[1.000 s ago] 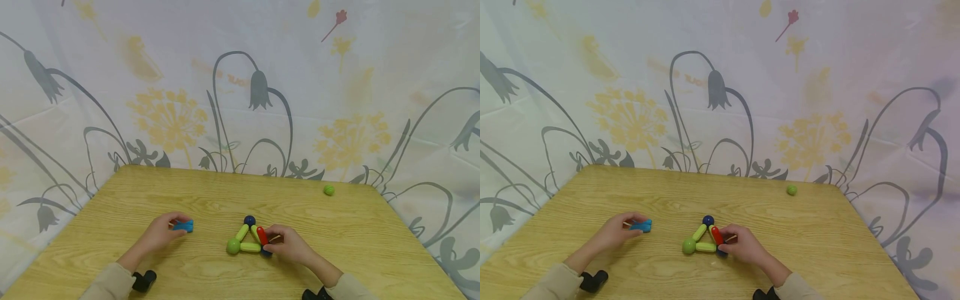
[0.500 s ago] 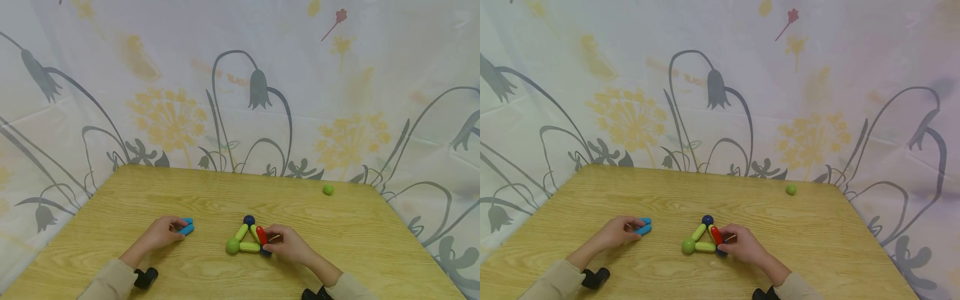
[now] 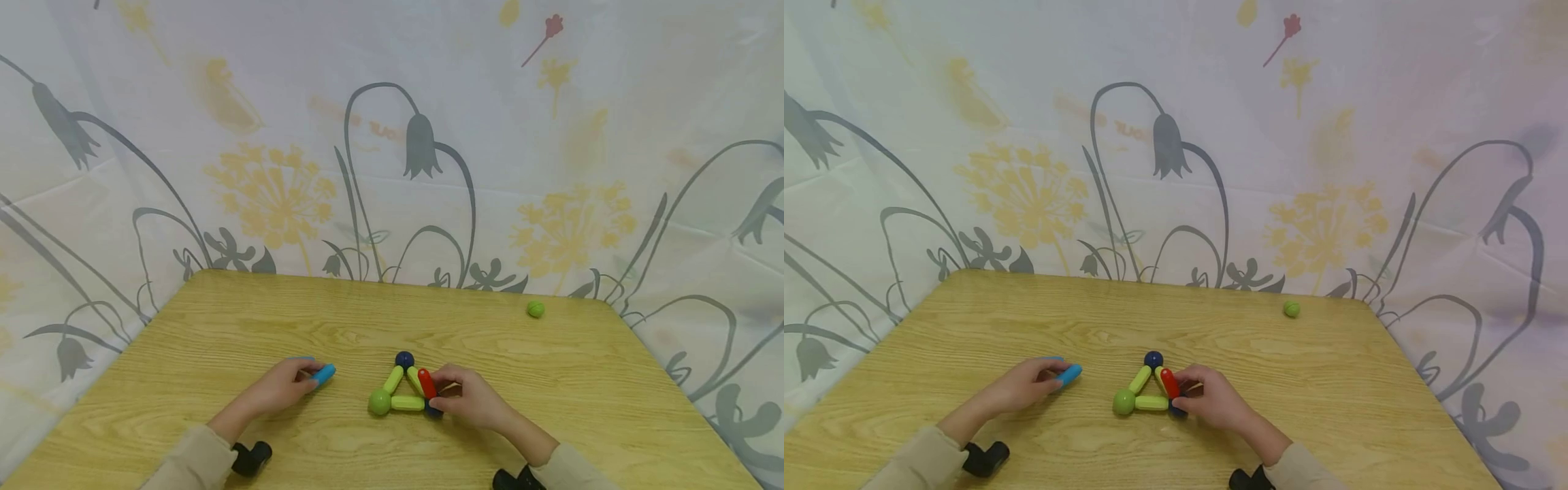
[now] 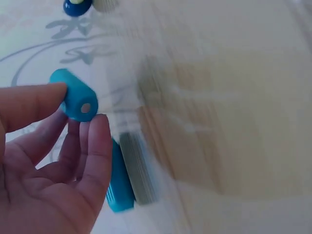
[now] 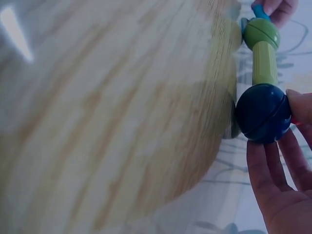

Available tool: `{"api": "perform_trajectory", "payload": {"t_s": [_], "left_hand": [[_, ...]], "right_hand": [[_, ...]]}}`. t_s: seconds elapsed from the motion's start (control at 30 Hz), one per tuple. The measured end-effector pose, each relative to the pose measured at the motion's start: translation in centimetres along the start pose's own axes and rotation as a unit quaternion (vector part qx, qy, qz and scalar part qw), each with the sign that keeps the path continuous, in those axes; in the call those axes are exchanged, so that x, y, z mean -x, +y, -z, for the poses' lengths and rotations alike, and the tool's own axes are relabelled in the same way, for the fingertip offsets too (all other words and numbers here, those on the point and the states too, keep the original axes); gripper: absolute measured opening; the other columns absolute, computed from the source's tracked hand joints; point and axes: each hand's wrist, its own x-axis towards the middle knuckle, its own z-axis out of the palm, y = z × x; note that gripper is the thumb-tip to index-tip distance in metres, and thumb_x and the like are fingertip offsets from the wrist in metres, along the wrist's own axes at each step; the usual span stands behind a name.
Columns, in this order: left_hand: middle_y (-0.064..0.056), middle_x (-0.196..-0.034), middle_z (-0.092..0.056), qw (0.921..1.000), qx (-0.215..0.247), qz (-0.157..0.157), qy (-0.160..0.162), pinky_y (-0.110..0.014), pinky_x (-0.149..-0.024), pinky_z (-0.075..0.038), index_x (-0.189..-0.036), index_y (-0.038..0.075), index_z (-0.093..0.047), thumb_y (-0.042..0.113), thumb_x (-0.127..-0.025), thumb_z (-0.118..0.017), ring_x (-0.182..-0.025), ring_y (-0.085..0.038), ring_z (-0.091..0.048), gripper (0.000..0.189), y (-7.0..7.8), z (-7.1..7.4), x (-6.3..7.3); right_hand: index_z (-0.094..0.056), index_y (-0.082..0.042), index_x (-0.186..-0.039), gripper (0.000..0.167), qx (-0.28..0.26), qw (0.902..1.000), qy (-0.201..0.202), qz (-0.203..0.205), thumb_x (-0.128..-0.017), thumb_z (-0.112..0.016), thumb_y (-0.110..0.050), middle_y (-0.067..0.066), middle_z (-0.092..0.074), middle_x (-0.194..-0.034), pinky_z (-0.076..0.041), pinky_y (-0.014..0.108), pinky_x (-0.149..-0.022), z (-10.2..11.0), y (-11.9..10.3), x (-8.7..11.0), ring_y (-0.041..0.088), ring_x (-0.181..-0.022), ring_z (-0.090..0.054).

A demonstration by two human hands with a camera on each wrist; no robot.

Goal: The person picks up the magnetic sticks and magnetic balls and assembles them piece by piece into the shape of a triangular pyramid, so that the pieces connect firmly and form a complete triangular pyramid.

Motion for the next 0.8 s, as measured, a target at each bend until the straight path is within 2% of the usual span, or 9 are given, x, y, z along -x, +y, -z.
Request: {"api": "perform_trajectory", "payload": {"t_s": [0.17, 0.3, 0.63, 0.8], "left_hand": [[-0.016, -0.114, -0.058, 0.9999, 0.012, -0.009, 0.004, -0.040, -0.080, -0.047, -0.122, -0.007, -0.054, 0.004, -0.094, -0.054, -0.100, -0.032, -0.056, 0.030, 0.9, -0.9, -0.3], [-0.012, -0.113, -0.058, 0.9998, 0.018, -0.003, -0.001, -0.042, -0.083, -0.045, -0.121, -0.005, -0.055, 0.006, -0.094, -0.053, -0.101, -0.031, -0.054, 0.029, 1.5, -1.6, -0.7], [-0.015, -0.118, -0.056, 0.9989, 0.029, -0.034, -0.009, -0.043, -0.085, -0.044, -0.124, -0.005, -0.053, 0.005, -0.096, -0.050, -0.103, -0.032, -0.053, 0.030, 2.7, -3.1, -1.5], [-0.015, -0.119, -0.055, 0.9966, 0.049, -0.059, -0.032, -0.043, -0.086, -0.044, -0.125, -0.005, -0.051, 0.005, -0.096, -0.049, -0.104, -0.033, -0.053, 0.030, 3.2, -3.8, -1.8]], "right_hand": [[-0.064, 0.006, -0.108, 0.026, -0.004, 1.0000, -0.003, -0.005, -0.084, -0.068, -0.003, 0.011, -0.057, -0.101, -0.050, 0.027, -0.079, 0.1, 0.1, 0.0, 0.027, -0.095, -0.059], [-0.064, 0.006, -0.108, 0.026, -0.006, 0.9999, -0.006, -0.006, -0.084, -0.068, -0.003, 0.012, -0.058, -0.102, -0.050, 0.027, -0.079, 0.2, 0.2, 0.0, 0.026, -0.095, -0.059], [-0.064, 0.006, -0.107, 0.025, -0.006, 0.9999, -0.010, -0.006, -0.084, -0.067, -0.002, 0.013, -0.059, -0.103, -0.050, 0.026, -0.079, 0.2, 0.2, 0.0, 0.027, -0.096, -0.060], [-0.064, 0.005, -0.108, 0.025, -0.003, 0.9999, -0.010, -0.012, -0.085, -0.067, -0.003, 0.013, -0.059, -0.104, -0.050, 0.026, -0.079, 0.2, 0.1, 0.0, 0.028, -0.097, -0.060]]}}
